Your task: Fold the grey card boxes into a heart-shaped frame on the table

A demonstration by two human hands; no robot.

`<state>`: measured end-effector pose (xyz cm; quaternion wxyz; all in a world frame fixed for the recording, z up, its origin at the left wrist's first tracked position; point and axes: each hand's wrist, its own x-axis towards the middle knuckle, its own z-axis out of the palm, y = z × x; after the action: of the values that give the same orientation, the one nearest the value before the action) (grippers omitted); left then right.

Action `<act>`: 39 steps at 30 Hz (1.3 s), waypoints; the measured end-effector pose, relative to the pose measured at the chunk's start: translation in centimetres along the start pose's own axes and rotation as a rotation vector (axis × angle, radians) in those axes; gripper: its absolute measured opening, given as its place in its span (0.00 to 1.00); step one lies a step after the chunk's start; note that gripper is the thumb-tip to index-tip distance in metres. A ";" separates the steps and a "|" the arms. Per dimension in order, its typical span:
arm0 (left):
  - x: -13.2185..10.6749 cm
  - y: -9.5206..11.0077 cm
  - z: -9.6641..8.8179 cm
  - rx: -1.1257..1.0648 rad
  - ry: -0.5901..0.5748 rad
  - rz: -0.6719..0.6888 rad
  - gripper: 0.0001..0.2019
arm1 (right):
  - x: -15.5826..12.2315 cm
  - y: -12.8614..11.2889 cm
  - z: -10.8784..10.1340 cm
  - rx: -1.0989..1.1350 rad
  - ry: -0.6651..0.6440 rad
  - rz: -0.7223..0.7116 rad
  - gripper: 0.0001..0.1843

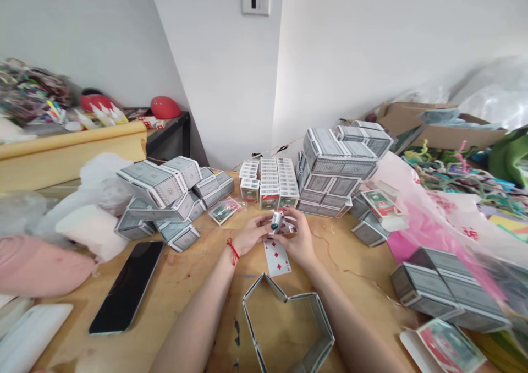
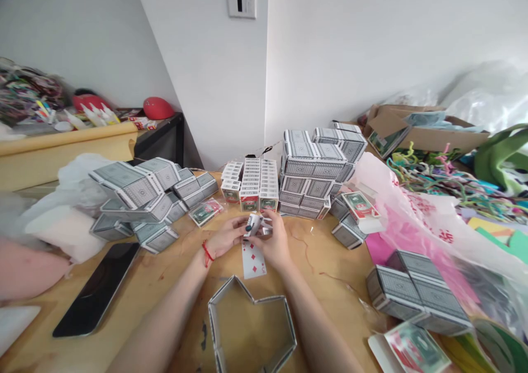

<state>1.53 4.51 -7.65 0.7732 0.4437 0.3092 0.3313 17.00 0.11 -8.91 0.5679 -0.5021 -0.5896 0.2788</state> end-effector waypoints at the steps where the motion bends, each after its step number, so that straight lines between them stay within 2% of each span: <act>1: 0.0 0.0 0.0 -0.012 0.000 0.015 0.24 | 0.1 0.1 0.0 0.012 0.025 0.023 0.37; 5: 0.3 -0.2 0.1 -0.023 -0.003 0.094 0.26 | 0.7 0.5 -0.4 0.176 0.091 0.175 0.34; 10: 0.7 -0.8 0.1 0.043 0.000 0.134 0.29 | 0.9 0.1 -0.8 0.444 -0.040 0.296 0.26; 17: 0.5 -0.8 0.5 0.127 0.022 0.158 0.31 | 0.7 -1.2 -0.8 0.505 -0.057 0.296 0.28; 23: 0.7 -1.3 0.6 0.229 -0.014 0.208 0.30 | 0.7 -1.4 -1.1 0.582 -0.123 0.333 0.36; 27: 0.7 -1.7 0.6 0.349 0.035 0.280 0.31 | 0.7 -0.9 -1.2 0.635 -0.135 0.389 0.34; 31: 0.6 -1.7 0.7 0.532 0.174 0.434 0.31 | 0.8 0.0 -0.8 0.664 -0.057 0.469 0.25; 35: 0.4 -1.5 0.8 0.819 0.263 0.569 0.30 | 0.7 0.8 -0.4 0.606 -0.132 0.477 0.16; 39: 0.2 -1.3 1.0 1.020 0.247 0.637 0.30 | 0.6 1.2 -0.4 0.551 -0.192 0.458 0.15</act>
<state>2.69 3.67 -8.40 0.2848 0.7867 0.3685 0.4053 17.83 0.99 -9.63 0.5469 -0.4210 -0.4155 0.5925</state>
